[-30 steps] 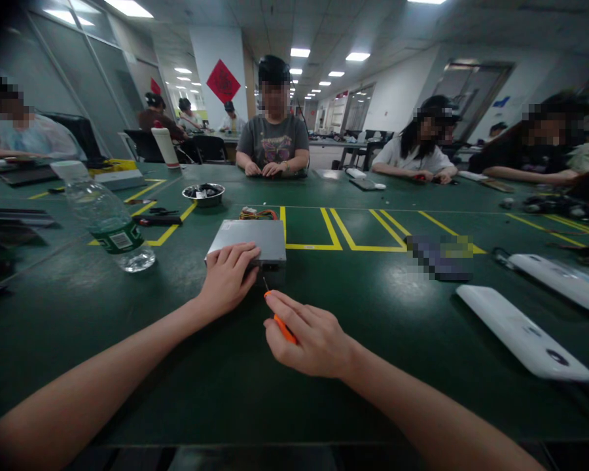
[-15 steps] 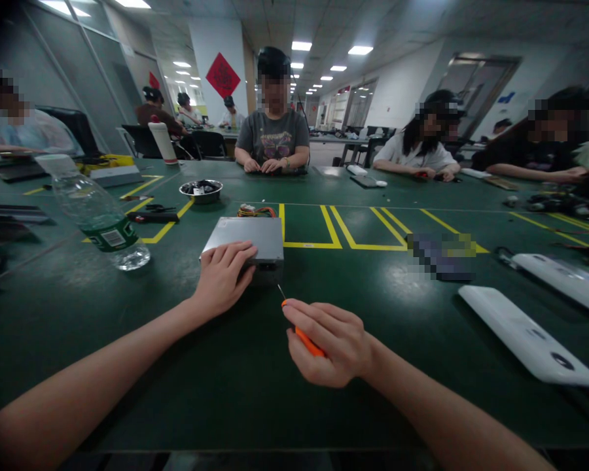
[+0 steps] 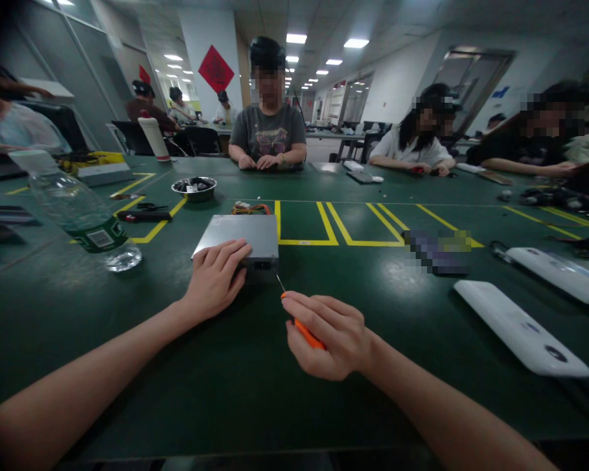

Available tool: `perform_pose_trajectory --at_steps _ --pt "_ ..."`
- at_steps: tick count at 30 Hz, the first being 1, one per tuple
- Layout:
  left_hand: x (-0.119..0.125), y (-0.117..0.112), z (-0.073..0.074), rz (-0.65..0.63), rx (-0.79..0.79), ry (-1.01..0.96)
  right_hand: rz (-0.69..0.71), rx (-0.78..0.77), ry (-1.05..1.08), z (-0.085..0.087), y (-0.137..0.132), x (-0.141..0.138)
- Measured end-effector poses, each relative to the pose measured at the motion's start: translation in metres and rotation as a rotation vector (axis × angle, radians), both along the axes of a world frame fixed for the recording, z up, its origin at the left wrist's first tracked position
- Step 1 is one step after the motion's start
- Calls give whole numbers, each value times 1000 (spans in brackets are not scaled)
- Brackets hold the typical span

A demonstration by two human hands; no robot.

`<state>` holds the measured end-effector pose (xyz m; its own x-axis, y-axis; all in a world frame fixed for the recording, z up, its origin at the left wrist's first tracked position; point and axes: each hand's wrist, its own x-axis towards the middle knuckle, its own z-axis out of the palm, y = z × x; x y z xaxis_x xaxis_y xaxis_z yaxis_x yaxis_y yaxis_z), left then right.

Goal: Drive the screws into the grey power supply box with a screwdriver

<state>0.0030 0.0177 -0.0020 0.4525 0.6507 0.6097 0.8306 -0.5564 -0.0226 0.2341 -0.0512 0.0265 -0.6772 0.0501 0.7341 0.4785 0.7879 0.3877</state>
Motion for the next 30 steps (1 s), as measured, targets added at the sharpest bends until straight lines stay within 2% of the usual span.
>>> perform_pose_trajectory --at_steps 10,15,22,30 --pt "0 0 0 -6 -3 -7 -6 2 34 0 1 -6" --pt "1 0 -1 -3 -6 -9 -90 -2 -3 -2 -5 -12" --pt "2 2 -3 -3 6 -20 -229 -108 -101 -20 -18 -15" --pt "3 5 -2 20 9 -17 -270 21 -104 -14 -14 -15"
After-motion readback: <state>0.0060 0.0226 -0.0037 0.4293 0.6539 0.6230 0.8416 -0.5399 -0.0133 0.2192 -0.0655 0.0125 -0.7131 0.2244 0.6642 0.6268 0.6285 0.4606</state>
